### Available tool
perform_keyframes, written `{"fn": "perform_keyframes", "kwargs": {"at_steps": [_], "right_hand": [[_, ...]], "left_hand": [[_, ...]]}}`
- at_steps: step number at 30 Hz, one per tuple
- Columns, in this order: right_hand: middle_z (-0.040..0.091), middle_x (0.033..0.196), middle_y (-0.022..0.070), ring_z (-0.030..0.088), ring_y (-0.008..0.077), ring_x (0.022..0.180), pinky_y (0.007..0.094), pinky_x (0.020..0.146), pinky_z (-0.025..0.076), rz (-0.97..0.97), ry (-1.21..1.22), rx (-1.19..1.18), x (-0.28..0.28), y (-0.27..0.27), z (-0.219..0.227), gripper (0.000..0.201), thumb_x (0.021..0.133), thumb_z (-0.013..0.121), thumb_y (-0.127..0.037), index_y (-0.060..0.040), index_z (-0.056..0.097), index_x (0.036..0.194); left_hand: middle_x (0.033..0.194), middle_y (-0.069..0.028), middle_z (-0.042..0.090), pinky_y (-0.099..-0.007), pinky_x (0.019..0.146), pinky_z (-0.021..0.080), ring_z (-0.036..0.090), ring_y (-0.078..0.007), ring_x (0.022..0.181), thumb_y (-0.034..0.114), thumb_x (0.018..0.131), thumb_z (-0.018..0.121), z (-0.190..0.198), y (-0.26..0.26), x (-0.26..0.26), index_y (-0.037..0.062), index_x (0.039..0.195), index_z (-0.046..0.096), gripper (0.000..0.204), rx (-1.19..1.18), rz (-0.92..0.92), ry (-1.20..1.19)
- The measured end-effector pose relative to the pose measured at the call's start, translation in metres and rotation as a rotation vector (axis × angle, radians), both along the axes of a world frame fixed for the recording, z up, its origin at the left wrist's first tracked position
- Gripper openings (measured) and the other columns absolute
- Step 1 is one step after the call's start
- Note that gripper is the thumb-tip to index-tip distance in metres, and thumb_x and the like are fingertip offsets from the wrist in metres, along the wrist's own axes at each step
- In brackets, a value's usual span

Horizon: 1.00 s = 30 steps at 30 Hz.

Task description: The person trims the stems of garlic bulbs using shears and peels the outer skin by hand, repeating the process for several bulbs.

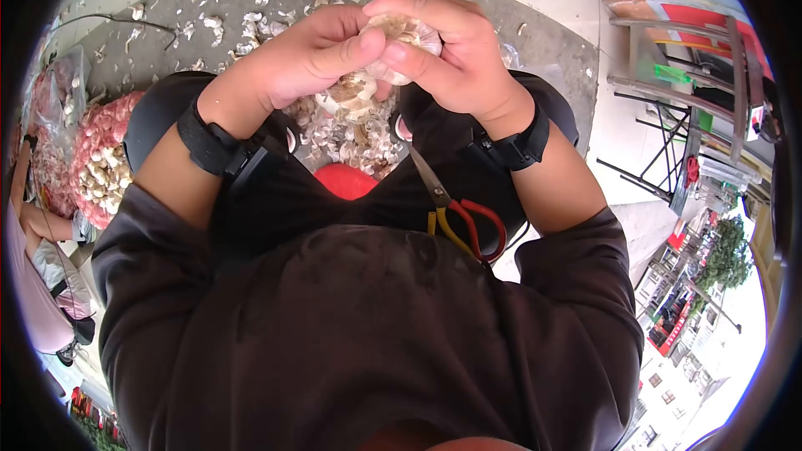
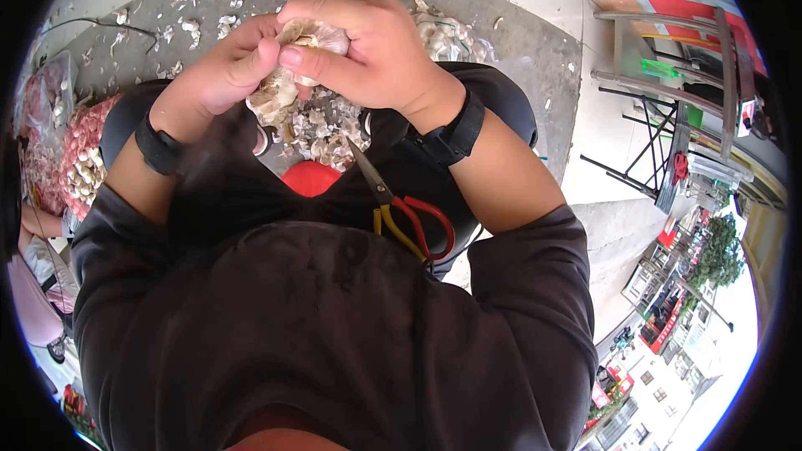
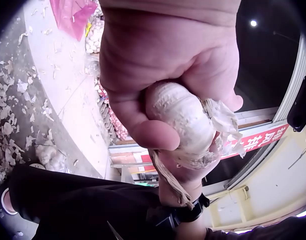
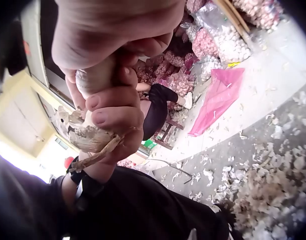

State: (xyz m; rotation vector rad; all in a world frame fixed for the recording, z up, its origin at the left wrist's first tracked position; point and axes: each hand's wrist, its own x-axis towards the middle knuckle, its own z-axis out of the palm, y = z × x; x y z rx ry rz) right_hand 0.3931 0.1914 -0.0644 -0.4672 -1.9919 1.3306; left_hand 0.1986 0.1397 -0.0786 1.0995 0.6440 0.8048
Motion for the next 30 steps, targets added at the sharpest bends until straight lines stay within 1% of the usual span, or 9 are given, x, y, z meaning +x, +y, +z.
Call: {"fn": "perform_keyframes", "kwargs": {"at_steps": [5, 8, 11, 16, 19, 21, 25, 28, 30], "right_hand": [[0.069, 0.082, 0.0088, 0.067, 0.0148, 0.068, 0.0267, 0.064, 0.053, 0.053, -0.014, -0.195, 0.000, -0.005, -0.002, 0.025, 0.093, 0.063, -0.021, -0.0006, 0.064, 0.109], [0.068, 0.084, 0.0077, 0.066, 0.0131, 0.068, 0.0261, 0.064, 0.053, 0.093, 0.040, -0.280, -0.003, -0.007, 0.001, 0.027, 0.098, 0.058, -0.021, 0.0002, 0.062, 0.113], [0.067, 0.085, 0.0074, 0.065, 0.0126, 0.067, 0.0262, 0.063, 0.053, 0.101, 0.117, -0.382, -0.006, -0.008, -0.005, 0.029, 0.100, 0.055, -0.022, 0.0004, 0.060, 0.117], [0.065, 0.079, 0.0055, 0.063, 0.0101, 0.068, 0.0256, 0.062, 0.051, 0.026, 0.162, -0.490, -0.011, -0.007, -0.003, 0.025, 0.101, 0.052, -0.020, 0.0000, 0.063, 0.112], [0.062, 0.111, 0.0061, 0.055, 0.0108, 0.102, 0.0255, 0.091, 0.044, -0.016, 0.029, -0.404, -0.015, 0.004, -0.009, 0.033, 0.098, 0.056, -0.019, 0.0023, 0.055, 0.124], [0.063, 0.106, 0.0052, 0.056, 0.0104, 0.099, 0.0244, 0.088, 0.045, -0.071, 0.003, -0.418, -0.020, -0.002, -0.001, 0.031, 0.098, 0.058, -0.018, 0.0026, 0.056, 0.121], [0.064, 0.100, 0.0036, 0.058, 0.0101, 0.092, 0.0249, 0.082, 0.048, -0.065, 0.029, -0.413, -0.020, 0.003, -0.013, 0.030, 0.096, 0.061, -0.020, 0.0028, 0.059, 0.115], [0.065, 0.097, 0.0034, 0.059, 0.0095, 0.088, 0.0254, 0.078, 0.049, -0.037, -0.184, -0.362, -0.016, 0.006, -0.003, 0.030, 0.094, 0.064, -0.021, 0.0022, 0.060, 0.112], [0.065, 0.094, 0.0036, 0.059, 0.0087, 0.086, 0.0250, 0.076, 0.049, -0.070, -0.222, -0.130, -0.019, -0.003, 0.019, 0.029, 0.094, 0.065, -0.022, 0.0020, 0.060, 0.110]], "left_hand": [[0.080, -0.0048, 0.067, -0.0222, 0.064, 0.047, 0.062, -0.0083, 0.075, 0.057, 0.092, 0.055, 0.001, -0.005, 0.002, 0.0025, 0.103, 0.065, 0.056, -0.136, 0.094, 0.051], [0.092, -0.0081, 0.067, -0.0274, 0.072, 0.054, 0.067, -0.0152, 0.080, 0.057, 0.093, 0.052, -0.004, 0.001, -0.007, 0.0002, 0.114, 0.058, 0.061, -0.118, 0.015, 0.169], [0.081, -0.0052, 0.068, -0.0225, 0.063, 0.048, 0.062, -0.0090, 0.072, 0.050, 0.096, 0.053, 0.008, -0.008, 0.003, 0.0021, 0.104, 0.066, 0.050, -0.185, 0.163, 0.114], [0.085, -0.0057, 0.067, -0.0224, 0.069, 0.047, 0.060, -0.0081, 0.078, 0.047, 0.098, 0.049, 0.006, -0.004, 0.004, 0.0000, 0.104, 0.065, 0.050, -0.037, 0.192, 0.105], [0.089, -0.0058, 0.067, -0.0233, 0.075, 0.047, 0.059, -0.0081, 0.084, 0.047, 0.099, 0.047, -0.001, -0.002, 0.003, -0.0005, 0.105, 0.064, 0.051, 0.108, 0.328, 0.217], [0.094, -0.0069, 0.067, -0.0263, 0.081, 0.046, 0.060, -0.0121, 0.085, 0.045, 0.102, 0.039, -0.009, -0.003, 0.007, -0.0030, 0.104, 0.063, 0.053, 0.114, 0.487, 0.281], [0.091, -0.0060, 0.067, -0.0268, 0.078, 0.049, 0.061, -0.0119, 0.084, 0.039, 0.101, 0.047, -0.015, 0.000, -0.003, 0.0002, 0.105, 0.063, 0.042, 0.025, 0.525, 0.323], [0.086, -0.0056, 0.067, -0.0276, 0.073, 0.051, 0.062, -0.0124, 0.079, 0.037, 0.103, 0.044, -0.010, 0.002, -0.001, 0.0039, 0.102, 0.066, 0.040, 0.073, 0.578, 0.345], [0.087, -0.0036, 0.067, -0.0271, 0.072, 0.051, 0.061, -0.0116, 0.078, 0.039, 0.104, 0.041, -0.021, 0.009, 0.001, 0.0020, 0.102, 0.066, 0.045, 0.081, 0.600, 0.225]]}}
